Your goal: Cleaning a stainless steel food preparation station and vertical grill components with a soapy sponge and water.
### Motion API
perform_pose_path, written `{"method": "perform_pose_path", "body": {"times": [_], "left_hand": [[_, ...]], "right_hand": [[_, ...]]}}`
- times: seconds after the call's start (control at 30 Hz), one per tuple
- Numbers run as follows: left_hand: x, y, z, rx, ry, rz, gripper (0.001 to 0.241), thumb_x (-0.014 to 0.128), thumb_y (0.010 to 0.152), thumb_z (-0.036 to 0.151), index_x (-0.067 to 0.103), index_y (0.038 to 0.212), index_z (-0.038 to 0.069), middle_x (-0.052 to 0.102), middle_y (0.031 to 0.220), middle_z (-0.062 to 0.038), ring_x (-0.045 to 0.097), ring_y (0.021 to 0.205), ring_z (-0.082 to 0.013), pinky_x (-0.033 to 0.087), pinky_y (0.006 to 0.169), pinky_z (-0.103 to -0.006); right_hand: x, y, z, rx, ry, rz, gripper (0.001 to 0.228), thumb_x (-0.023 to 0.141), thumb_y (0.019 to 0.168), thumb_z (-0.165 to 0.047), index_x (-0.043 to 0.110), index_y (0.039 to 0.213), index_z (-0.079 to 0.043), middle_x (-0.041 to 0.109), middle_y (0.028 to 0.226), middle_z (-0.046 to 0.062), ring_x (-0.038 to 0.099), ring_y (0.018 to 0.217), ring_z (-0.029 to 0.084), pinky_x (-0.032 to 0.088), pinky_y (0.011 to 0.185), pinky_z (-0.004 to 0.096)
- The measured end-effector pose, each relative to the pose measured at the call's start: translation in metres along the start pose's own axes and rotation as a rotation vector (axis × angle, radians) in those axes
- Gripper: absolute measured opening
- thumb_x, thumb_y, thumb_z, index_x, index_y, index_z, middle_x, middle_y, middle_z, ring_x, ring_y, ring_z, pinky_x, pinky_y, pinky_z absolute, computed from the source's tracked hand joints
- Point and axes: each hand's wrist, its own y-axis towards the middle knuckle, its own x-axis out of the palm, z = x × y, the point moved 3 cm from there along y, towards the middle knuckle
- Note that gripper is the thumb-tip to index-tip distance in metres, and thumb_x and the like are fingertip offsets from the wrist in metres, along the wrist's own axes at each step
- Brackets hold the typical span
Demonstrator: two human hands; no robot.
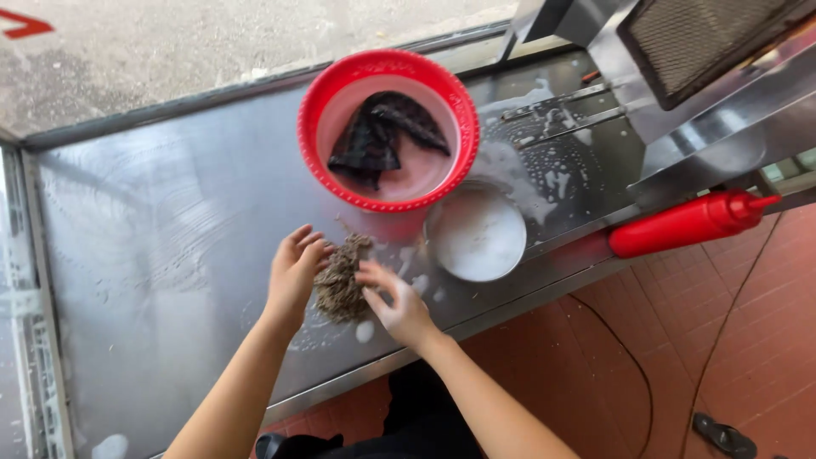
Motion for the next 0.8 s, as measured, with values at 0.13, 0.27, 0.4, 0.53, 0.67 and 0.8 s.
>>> {"method": "perform_pose_path", "body": {"times": [0.13,0.27,0.4,0.53,0.67,0.8], "left_hand": [[0.074,0.048,-0.001,-0.612,-0.526,-0.086,0.043,0.063,0.093,0.022,0.049,0.132,0.008,0.064,0.120,-0.015,0.071,0.104,-0.0276,0.058,0.088,-0.0382],[0.114,0.088,-0.026,-0.691,-0.630,-0.162,0.038,0.063,0.091,0.024,0.057,0.121,0.002,0.071,0.108,-0.015,0.071,0.096,-0.0284,0.059,0.085,-0.0434],[0.116,0.128,-0.105,-0.683,-0.780,-0.056,0.032,0.059,0.089,0.011,0.053,0.114,-0.007,0.069,0.102,-0.019,0.073,0.092,-0.0336,0.065,0.084,-0.0476],[0.107,0.132,-0.115,-0.691,-0.697,0.138,0.022,0.054,0.088,0.004,0.049,0.106,-0.006,0.065,0.097,-0.017,0.070,0.084,-0.0330,0.066,0.077,-0.0505],[0.099,0.118,-0.099,-0.710,-0.839,0.201,0.020,0.053,0.088,0.003,0.049,0.105,-0.006,0.065,0.096,-0.014,0.071,0.081,-0.0289,0.067,0.073,-0.0443],[0.094,0.090,-0.090,-0.686,-0.945,0.205,0.016,0.052,0.088,0.005,0.046,0.099,-0.005,0.062,0.093,-0.013,0.070,0.078,-0.0285,0.068,0.070,-0.0465]], "right_hand": [[-0.077,-0.060,-0.018,0.168,0.159,0.093,0.023,0.059,0.099,-0.005,0.072,0.118,0.000,0.078,0.115,0.010,0.073,0.107,0.016,0.055,0.095,0.028],[-0.173,-0.105,-0.006,0.258,0.269,0.235,0.023,0.055,0.097,-0.002,0.071,0.112,0.003,0.079,0.106,0.010,0.074,0.094,0.015,0.058,0.086,0.027],[-0.266,-0.109,0.008,0.302,0.190,0.375,0.022,0.054,0.098,-0.002,0.071,0.109,0.004,0.079,0.103,0.012,0.075,0.088,0.016,0.058,0.081,0.027],[-0.327,-0.094,0.018,0.257,0.185,0.510,0.020,0.053,0.100,-0.003,0.070,0.109,0.004,0.078,0.104,0.015,0.073,0.086,0.018,0.057,0.080,0.028],[-0.350,-0.067,0.010,0.176,0.167,0.557,0.020,0.053,0.101,-0.004,0.069,0.109,0.004,0.077,0.104,0.015,0.074,0.086,0.018,0.057,0.081,0.027],[-0.338,-0.047,0.019,0.152,0.192,0.499,0.020,0.053,0.101,-0.004,0.069,0.109,0.004,0.077,0.104,0.015,0.074,0.085,0.018,0.057,0.080,0.027]]}}
